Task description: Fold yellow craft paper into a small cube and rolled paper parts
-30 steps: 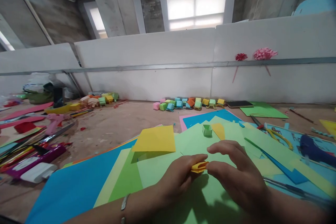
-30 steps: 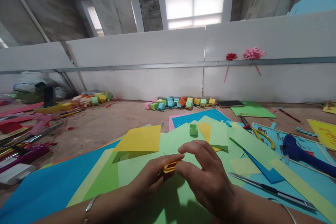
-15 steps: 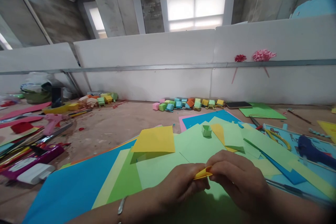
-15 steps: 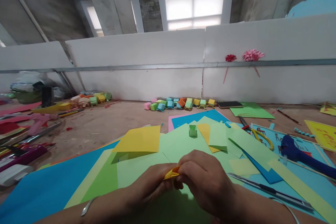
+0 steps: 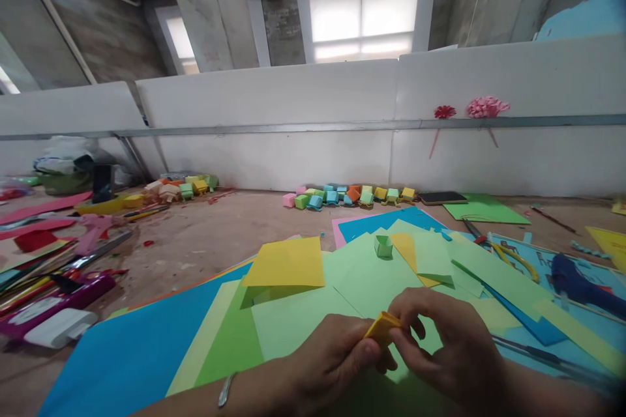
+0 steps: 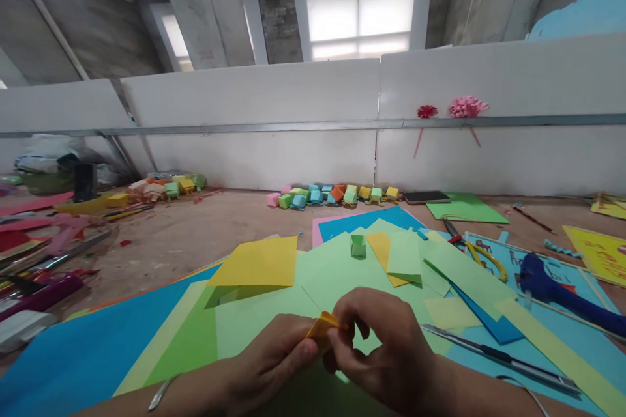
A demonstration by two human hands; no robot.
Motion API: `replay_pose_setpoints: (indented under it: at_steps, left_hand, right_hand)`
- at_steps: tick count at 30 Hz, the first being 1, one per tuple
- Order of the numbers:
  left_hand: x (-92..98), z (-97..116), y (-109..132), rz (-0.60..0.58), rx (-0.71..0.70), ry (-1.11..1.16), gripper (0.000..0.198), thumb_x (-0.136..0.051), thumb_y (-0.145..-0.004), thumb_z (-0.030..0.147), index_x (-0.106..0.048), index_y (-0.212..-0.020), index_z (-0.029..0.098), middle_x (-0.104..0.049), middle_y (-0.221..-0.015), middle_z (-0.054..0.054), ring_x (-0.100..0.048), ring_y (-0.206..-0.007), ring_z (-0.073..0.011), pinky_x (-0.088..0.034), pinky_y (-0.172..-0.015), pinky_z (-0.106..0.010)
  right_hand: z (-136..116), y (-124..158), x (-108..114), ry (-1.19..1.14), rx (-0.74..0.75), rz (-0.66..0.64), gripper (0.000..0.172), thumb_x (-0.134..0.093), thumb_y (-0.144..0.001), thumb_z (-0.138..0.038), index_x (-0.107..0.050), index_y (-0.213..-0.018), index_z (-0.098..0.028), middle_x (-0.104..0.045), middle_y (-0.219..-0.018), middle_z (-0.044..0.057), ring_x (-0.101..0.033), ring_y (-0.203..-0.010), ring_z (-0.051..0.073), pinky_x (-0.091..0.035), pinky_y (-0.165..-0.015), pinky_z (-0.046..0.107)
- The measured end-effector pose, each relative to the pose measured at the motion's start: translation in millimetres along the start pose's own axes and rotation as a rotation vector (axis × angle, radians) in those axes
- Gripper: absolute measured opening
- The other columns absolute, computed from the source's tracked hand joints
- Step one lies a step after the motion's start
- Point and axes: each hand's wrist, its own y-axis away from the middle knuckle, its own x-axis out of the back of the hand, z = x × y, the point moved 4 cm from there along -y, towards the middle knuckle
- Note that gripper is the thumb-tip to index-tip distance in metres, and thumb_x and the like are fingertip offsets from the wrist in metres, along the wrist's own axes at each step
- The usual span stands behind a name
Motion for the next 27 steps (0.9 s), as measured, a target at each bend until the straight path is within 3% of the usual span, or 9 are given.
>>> replay_pose_setpoints:
  at_steps: [4, 7, 8, 17, 27]
  left_hand:
    - [-0.6, -4.5, 1.3, 0.014, 0.050, 0.011, 0.061, -0.025, -0.098, 0.060, -0.062, -0.085, 0.014, -0.062, -0.081, -0.007, -0.057, -0.073, -0.0158, -0.046, -0.072, -0.026]
    - [-0.9, -4.2, 1.2, 0.020, 0.050, 0.002, 0.055, -0.027, -0.099, 0.056, -0.060, -0.082, 0.014, -0.058, -0.078, -0.004, -0.053, -0.070, -0.0138, -0.044, -0.070, -0.024]
    - [-1.2, -3.5, 1.0, 0.017, 0.048, 0.003, 0.054, -0.027, -0.099, 0.055, -0.059, -0.082, 0.015, -0.057, -0.078, -0.003, -0.052, -0.070, -0.0135, -0.043, -0.069, -0.024]
    - [-5.3, -0.2, -0.9, -0.018, 0.072, 0.041, 0.055, -0.025, -0.099, 0.057, -0.055, -0.079, 0.015, -0.049, -0.073, -0.001, -0.044, -0.065, -0.0119, -0.038, -0.060, -0.021]
    - [-6.4, 2.0, -0.1, 0.000, 0.010, -0.055, 0.054, -0.024, -0.099, 0.055, -0.056, -0.080, 0.016, -0.053, -0.075, -0.001, -0.048, -0.067, -0.0122, -0.041, -0.065, -0.021]
  right_hand:
    - [3.8, -2.5, -0.4, -0.062, -0.158, -0.087, 0.010, -0.058, -0.080, -0.013, -0.057, -0.087, -0.021, -0.059, -0.067, -0.003, -0.054, -0.056, 0.009, -0.047, -0.052, 0.017]
    - [4.6, -3.6, -4.0, -0.118, -0.189, -0.175, 0.002, -0.062, -0.082, -0.019, -0.061, -0.080, -0.019, -0.060, -0.070, -0.001, -0.053, -0.062, 0.011, -0.046, -0.056, 0.021]
    - [5.2, -3.2, -5.1, -0.139, -0.203, -0.187, 0.007, -0.062, -0.083, -0.021, -0.061, -0.076, -0.019, -0.060, -0.069, 0.000, -0.053, -0.062, 0.011, -0.045, -0.056, 0.021]
    - [7.0, -1.0, -8.9, -0.180, -0.243, -0.177, 0.014, -0.060, -0.084, -0.020, -0.061, -0.070, -0.017, -0.059, -0.065, 0.001, -0.052, -0.059, 0.011, -0.044, -0.054, 0.022]
    - [1.8, -2.1, -7.8, -0.232, -0.187, -0.172, 0.021, -0.059, -0.083, -0.016, -0.058, -0.062, -0.017, -0.052, -0.061, -0.002, -0.050, -0.056, 0.008, -0.039, -0.051, 0.017]
